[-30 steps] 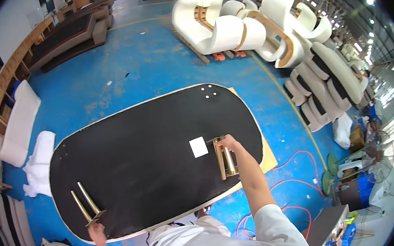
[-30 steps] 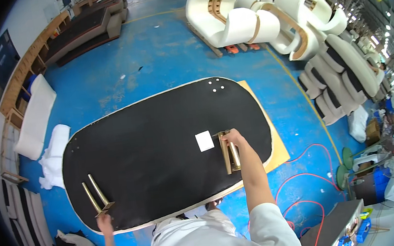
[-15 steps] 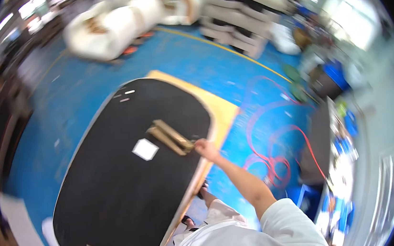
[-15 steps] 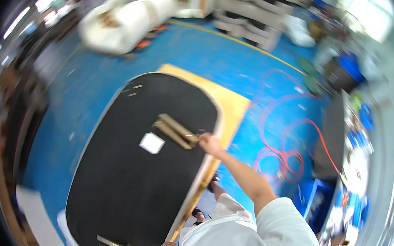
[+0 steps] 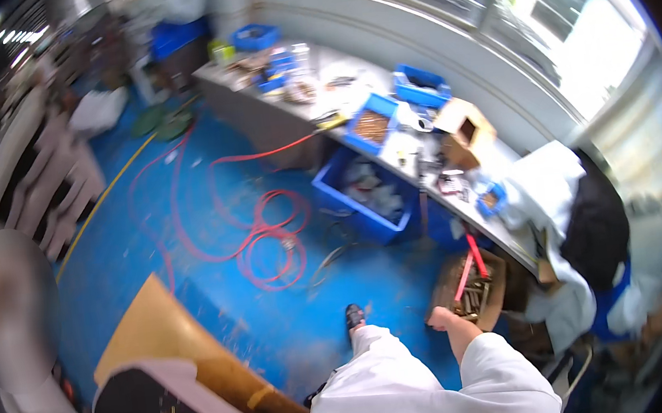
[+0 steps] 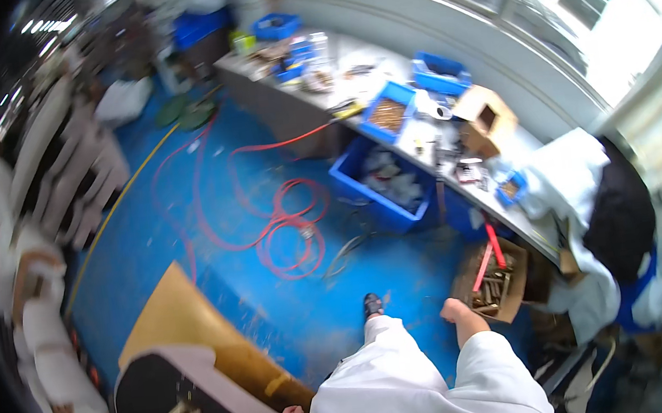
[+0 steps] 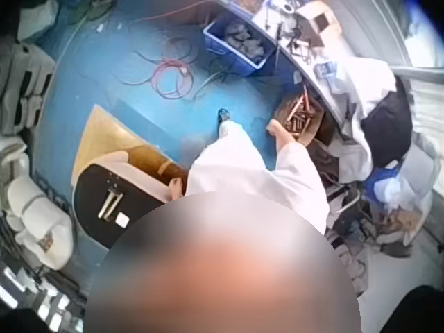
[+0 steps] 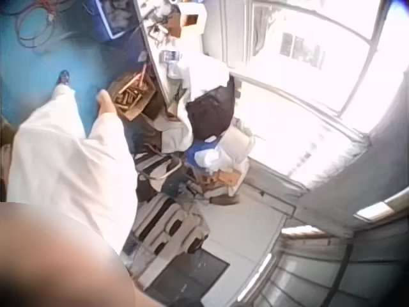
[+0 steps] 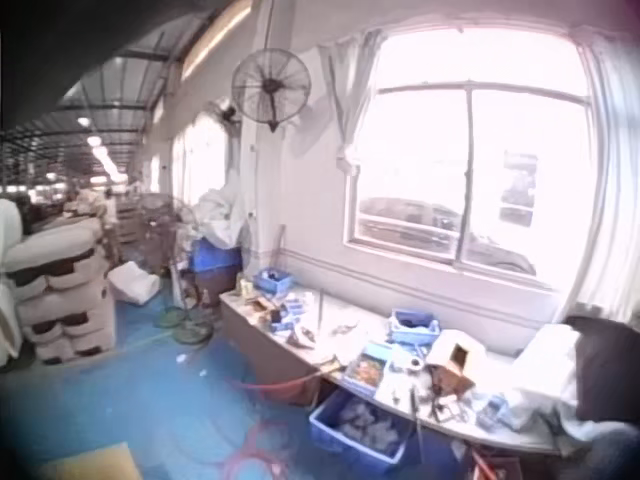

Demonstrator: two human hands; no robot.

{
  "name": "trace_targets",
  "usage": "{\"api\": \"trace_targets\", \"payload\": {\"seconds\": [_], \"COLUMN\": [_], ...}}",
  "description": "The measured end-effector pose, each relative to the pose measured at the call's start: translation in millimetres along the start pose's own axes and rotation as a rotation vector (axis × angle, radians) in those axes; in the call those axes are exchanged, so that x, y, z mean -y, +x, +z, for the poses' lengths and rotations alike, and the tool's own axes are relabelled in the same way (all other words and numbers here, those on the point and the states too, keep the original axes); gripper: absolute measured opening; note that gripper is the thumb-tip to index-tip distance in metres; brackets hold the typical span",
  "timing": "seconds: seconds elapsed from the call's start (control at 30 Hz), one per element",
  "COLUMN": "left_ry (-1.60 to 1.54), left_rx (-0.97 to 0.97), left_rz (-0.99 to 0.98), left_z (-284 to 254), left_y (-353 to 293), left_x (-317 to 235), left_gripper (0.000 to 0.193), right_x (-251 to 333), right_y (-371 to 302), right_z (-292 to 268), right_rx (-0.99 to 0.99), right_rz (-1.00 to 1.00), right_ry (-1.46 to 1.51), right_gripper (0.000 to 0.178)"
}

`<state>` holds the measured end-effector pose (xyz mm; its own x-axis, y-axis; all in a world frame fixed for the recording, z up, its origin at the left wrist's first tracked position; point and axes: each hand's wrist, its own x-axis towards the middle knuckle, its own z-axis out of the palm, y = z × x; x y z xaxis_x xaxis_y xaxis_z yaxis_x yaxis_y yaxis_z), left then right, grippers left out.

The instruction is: Assembling the legs onto a furniture piece, likely a stool or ottoman, using a power drill and screws.

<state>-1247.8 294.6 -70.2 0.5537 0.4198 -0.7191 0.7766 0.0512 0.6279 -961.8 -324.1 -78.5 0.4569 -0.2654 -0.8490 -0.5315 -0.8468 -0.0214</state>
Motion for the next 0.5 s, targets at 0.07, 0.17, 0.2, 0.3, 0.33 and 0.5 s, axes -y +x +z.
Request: {"api": "trace_targets", "payload": {"seconds": [0.07, 0.17, 0.2, 0.3, 0.33, 0.5], "left_ry": [0.047, 0.100, 0.177, 0.296, 0.424, 0.777], "left_rx": [0.062, 0.193, 0.174, 0.199, 0.262, 0.474], "left_rz": [-0.078, -0.024, 0.057, 0.213, 0.292, 0.258], "left_z": [32.2, 85.6, 102.2, 155.2, 169.8, 238.9], "left_y": [19.2, 66.0, 79.2, 119.7, 134.2, 195.2], "left_x": [-64.4, -151.3, -176.0, -250.9, -274.6, -384.1], "left_gripper": [0.021, 0.018, 0.018, 0.020, 0.021, 0.023], "right_x": [-2.0, 9.4, 22.4, 66.2, 80.3, 94.9], "right_y": [15.9, 26.4, 26.7, 32.7, 32.5, 26.8], "right_z": [4.2, -2.0, -12.1, -66.2, -88.2, -182.0], "right_rx": [0.061, -0.043, -0.021, 0.044, 0.035, -0.254], "right_rz": [-0.057, -0.205, -0.247, -0.322, -0.308, -0.368], "right_ry": [0.083, 0.110, 0.167, 0.288, 0.325, 0.732], "right_gripper": [0.036, 0.026, 0.025, 0.026, 0.026, 0.035]}}
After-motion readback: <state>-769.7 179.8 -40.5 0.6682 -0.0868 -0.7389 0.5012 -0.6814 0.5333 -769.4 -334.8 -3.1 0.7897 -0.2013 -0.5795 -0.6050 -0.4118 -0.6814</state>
